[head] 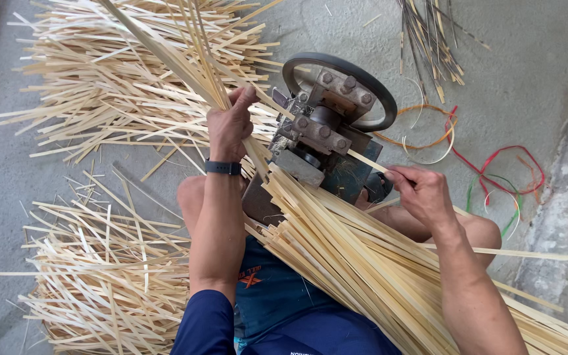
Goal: The person sits on the floor and feeds long bamboo strips into a manual splitting machine. They guide each strip through the blade with both hands and collect the split pieces on the floor.
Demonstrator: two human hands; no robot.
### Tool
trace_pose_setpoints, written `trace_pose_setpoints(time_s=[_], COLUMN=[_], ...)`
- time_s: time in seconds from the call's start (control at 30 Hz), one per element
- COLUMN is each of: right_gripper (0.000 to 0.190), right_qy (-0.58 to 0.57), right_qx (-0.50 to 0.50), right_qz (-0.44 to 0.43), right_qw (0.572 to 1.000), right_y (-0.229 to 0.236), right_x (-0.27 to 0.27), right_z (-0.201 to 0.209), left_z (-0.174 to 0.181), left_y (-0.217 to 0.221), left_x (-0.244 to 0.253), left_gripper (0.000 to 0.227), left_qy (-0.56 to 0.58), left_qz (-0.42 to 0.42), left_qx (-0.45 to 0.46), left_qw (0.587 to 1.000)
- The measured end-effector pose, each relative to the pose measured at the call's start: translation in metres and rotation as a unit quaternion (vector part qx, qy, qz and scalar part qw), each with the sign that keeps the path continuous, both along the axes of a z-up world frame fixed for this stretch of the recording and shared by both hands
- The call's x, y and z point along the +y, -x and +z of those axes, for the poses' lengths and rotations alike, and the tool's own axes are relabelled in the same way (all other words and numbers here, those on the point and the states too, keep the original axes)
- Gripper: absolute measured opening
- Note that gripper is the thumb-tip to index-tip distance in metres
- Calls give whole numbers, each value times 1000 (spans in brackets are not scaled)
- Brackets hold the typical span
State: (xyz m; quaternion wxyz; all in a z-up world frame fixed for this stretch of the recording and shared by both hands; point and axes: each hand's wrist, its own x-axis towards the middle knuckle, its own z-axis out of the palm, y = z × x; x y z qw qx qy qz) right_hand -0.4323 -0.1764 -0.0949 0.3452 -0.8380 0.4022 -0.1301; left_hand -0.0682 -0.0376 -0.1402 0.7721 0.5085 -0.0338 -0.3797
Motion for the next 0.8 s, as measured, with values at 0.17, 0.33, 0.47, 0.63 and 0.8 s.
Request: trace_pose_setpoints(time_s=[0.17, 0.33, 0.47, 0.63, 0.8], right_gripper=[19, 26, 20, 23, 17], right_qy=[-1, -154, -175, -139, -132], right_qx=[8, 157, 161, 161, 168], right_qz=[22, 44, 5, 45, 32], right_qw=[1000, 975, 971, 976, 976], right_y=[36, 66, 79, 83, 80], right_x=[5, 31, 42, 40, 43], right_z=[-10, -28, -36, -32, -32], left_z=[9, 13, 8, -7, -14], left_y=[-1, -9, -33, -50, -49], left_x=[-5, -9, 1, 18, 22], left_gripper=[33, 32, 38, 42, 41], left_qy=[24, 46, 110, 211, 198], left_qz=[41, 67, 117, 140, 116], left_qx=[-13, -31, -25, 28, 81], left_qw=[999, 996, 987, 967, 970])
